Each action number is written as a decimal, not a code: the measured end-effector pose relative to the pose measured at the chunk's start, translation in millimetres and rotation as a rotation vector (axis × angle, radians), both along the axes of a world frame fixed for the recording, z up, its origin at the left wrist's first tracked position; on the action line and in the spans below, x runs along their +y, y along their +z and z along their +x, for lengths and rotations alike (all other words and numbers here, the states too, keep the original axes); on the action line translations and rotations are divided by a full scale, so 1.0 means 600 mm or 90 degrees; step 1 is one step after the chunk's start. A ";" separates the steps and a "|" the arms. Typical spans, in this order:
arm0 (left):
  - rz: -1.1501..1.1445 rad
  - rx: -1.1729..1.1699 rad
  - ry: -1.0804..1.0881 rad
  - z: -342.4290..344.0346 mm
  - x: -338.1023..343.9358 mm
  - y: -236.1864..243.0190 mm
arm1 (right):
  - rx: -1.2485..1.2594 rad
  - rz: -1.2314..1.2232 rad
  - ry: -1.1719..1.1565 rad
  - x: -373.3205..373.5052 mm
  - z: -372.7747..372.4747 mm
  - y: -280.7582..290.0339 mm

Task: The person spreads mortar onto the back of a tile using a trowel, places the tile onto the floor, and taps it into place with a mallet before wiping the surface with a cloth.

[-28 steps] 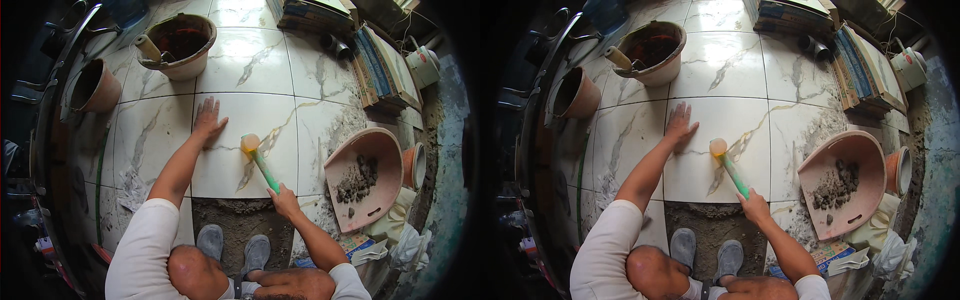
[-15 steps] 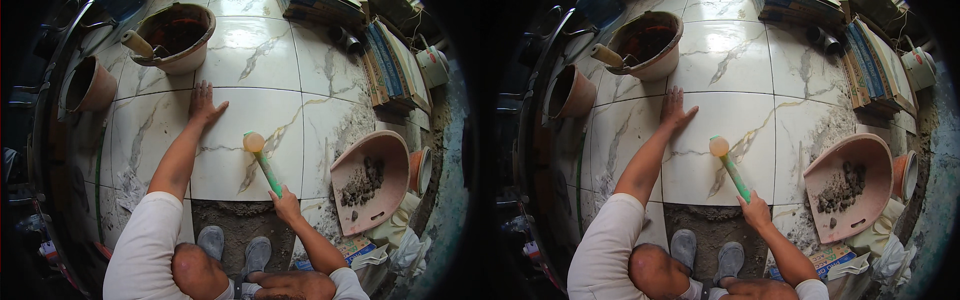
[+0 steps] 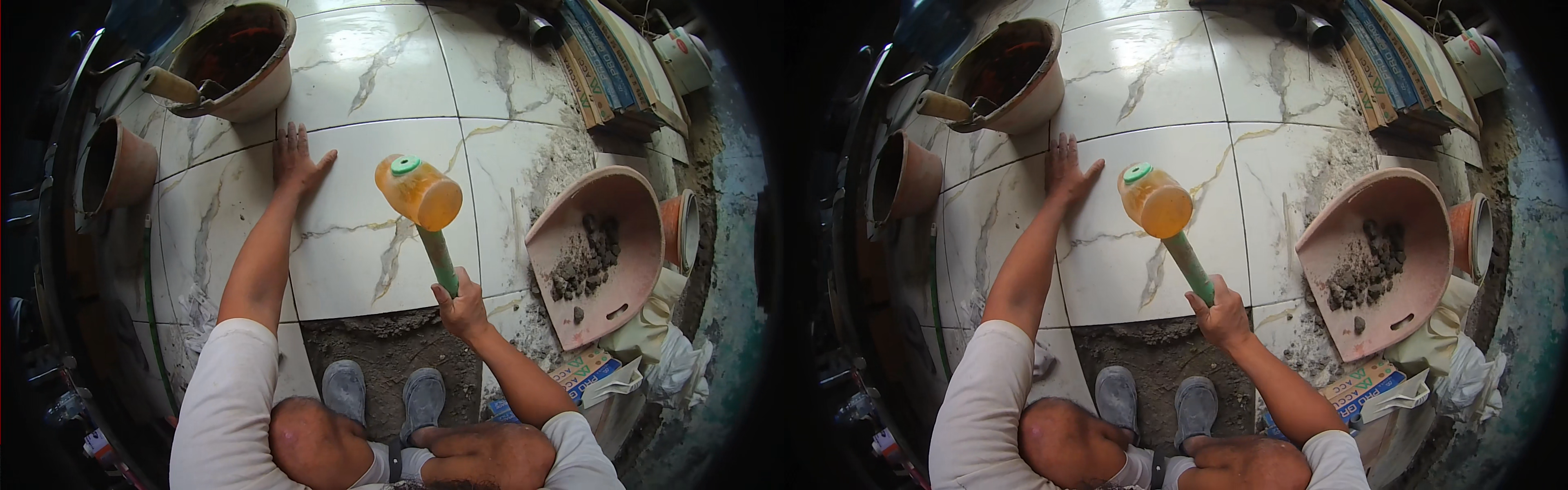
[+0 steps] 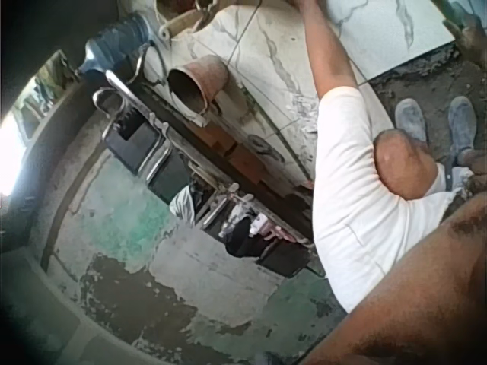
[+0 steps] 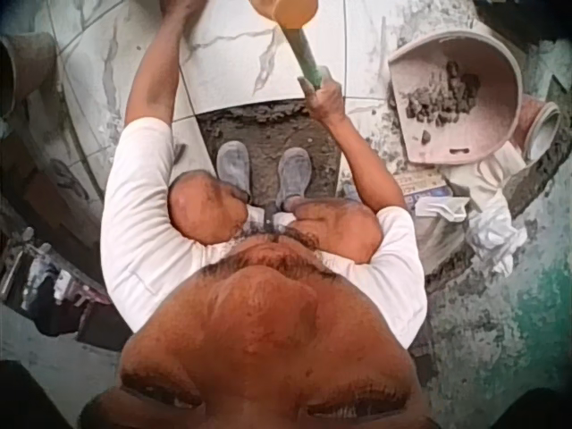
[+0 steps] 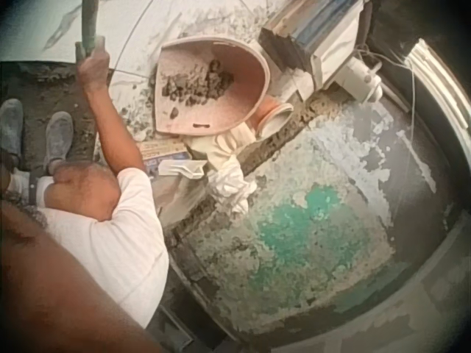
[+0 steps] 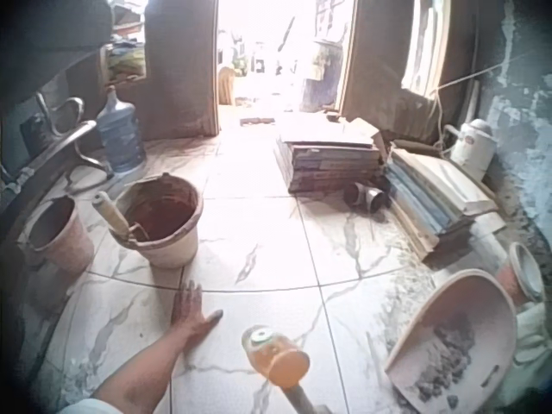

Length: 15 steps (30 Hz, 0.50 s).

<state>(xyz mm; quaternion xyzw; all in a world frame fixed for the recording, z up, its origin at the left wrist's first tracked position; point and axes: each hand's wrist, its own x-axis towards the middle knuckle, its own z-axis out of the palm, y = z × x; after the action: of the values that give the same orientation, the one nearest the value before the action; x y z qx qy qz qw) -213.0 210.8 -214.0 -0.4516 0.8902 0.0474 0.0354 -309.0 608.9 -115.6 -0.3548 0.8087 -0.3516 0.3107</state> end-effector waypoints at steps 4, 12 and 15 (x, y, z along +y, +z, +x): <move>-0.023 0.000 -0.005 0.003 -0.001 -0.004 | 0.061 0.120 0.023 0.003 -0.015 -0.024; -0.027 0.057 -0.012 0.006 -0.007 -0.021 | 0.005 0.181 -0.105 0.049 -0.027 -0.033; -0.026 0.060 -0.044 0.024 0.004 -0.021 | 0.032 0.179 -0.188 0.051 -0.046 -0.024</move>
<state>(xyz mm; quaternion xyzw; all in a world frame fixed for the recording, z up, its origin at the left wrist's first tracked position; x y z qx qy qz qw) -198.9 213.1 -226.4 -0.4187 0.9067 0.0490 -0.0139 -336.4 639.7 -130.2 -0.1946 0.9005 -0.2682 0.2817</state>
